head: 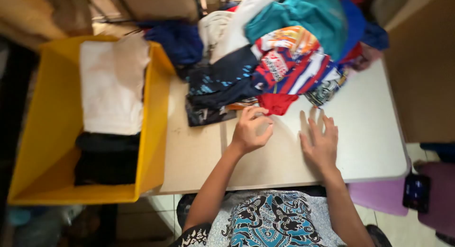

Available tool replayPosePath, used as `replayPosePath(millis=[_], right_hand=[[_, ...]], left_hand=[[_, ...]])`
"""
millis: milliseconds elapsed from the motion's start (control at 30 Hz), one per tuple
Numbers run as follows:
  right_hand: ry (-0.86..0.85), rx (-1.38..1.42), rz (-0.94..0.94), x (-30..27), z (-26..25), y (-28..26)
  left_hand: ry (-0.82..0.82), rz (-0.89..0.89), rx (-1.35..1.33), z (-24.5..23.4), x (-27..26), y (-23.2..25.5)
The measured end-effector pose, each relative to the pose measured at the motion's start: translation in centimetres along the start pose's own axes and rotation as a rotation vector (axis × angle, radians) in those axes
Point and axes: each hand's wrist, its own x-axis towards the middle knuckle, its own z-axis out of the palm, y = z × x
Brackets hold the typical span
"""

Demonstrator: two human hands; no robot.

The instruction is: The person picks up a colorful patterned shirt from a pile on a table, spreads it out flat, folds the sides and sleeves inward, and places the folded item into a yellow storage bin.

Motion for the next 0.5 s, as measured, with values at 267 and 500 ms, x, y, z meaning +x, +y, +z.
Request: replayPosePath(millis=[267,500], right_hand=[[0.101,0.132,0.038,-0.8,-2.1,-0.1],[0.036,0.032,0.029,-0.2,-1.7,0.7]], left_hand=[[-0.093,0.181,-0.018,8.6,2.3,0.9],[-0.121,0.264,0.048,13.4,2.4,-0.8]])
